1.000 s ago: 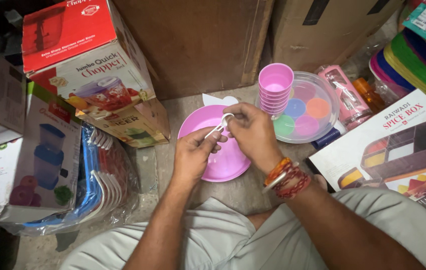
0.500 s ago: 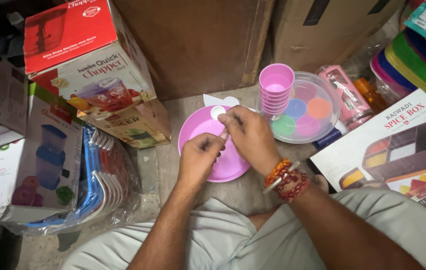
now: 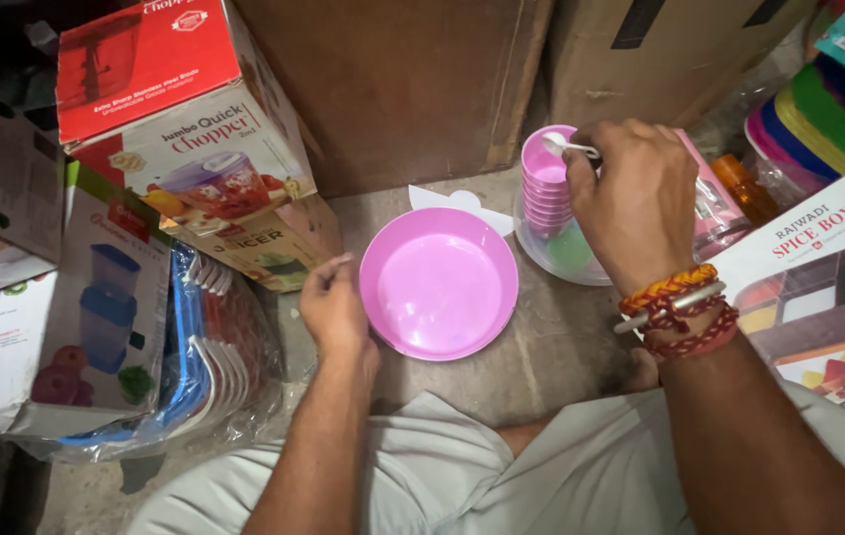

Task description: The person assembles a pink multi-compartment container by placing small pink cups into a pink base, then adds a lid. They then handle a separate round container with colorful compartments, rotating and inspecting it.

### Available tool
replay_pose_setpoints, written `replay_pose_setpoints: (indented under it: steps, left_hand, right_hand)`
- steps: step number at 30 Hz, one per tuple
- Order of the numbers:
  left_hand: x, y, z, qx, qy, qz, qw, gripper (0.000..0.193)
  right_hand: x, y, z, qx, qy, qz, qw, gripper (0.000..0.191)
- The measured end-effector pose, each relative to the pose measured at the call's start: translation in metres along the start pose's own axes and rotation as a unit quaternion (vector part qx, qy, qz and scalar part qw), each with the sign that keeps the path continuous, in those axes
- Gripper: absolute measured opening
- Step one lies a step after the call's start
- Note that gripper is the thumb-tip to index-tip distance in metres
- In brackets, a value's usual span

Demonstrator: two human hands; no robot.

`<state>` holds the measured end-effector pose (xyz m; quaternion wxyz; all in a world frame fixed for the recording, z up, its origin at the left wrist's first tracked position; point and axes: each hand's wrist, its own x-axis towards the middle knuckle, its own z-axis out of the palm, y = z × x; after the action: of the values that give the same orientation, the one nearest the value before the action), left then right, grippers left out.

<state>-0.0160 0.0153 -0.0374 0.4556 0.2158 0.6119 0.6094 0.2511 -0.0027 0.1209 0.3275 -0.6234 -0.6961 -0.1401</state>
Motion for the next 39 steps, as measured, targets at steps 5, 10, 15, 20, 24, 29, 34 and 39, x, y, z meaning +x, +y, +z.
replay_pose_setpoints:
  steps: [5, 10, 15, 20, 24, 29, 34, 39]
  left_hand:
    - [0.017, -0.031, -0.013, 0.016, 0.042, -0.092, 0.995, 0.017]
    - [0.01, -0.034, -0.011, 0.046, -0.045, -0.173, 0.983, 0.037]
    - [-0.003, -0.026, -0.008, 0.116, -0.082, -0.301, 0.943, 0.044]
    - [-0.001, -0.028, -0.007, 0.125, -0.099, -0.112, 0.981, 0.05]
    - [-0.007, -0.007, -0.006, 0.106, -0.061, -0.078, 0.989, 0.06]
    - [-0.032, 0.02, 0.003, -0.001, -0.144, -0.025, 0.989, 0.071]
    - [-0.033, 0.033, 0.002, -0.01, -0.112, 0.034, 0.993, 0.057]
    - [-0.023, 0.05, -0.004, -0.066, -0.178, 0.017, 0.982, 0.067]
  right_hand:
    - [0.0, -0.007, 0.0, -0.014, 0.021, 0.002, 1.0, 0.019]
    - [-0.01, -0.021, 0.013, 0.145, -0.023, -0.04, 0.988, 0.016]
    - [-0.05, -0.04, 0.056, 0.23, -0.349, -0.117, 0.901, 0.048]
    - [-0.105, -0.064, 0.091, 0.14, -0.453, -0.165, 0.865, 0.024]
    - [-0.111, -0.078, 0.097, 0.12, -0.419, -0.145, 0.888, 0.014]
    - [-0.107, -0.106, 0.087, 0.285, -0.37, 0.089, 0.88, 0.031]
    - [-0.109, -0.096, 0.083, 0.316, -0.351, -0.049, 0.88, 0.034]
    - [-0.096, -0.065, 0.082, 0.126, -0.276, -0.177, 0.936, 0.013]
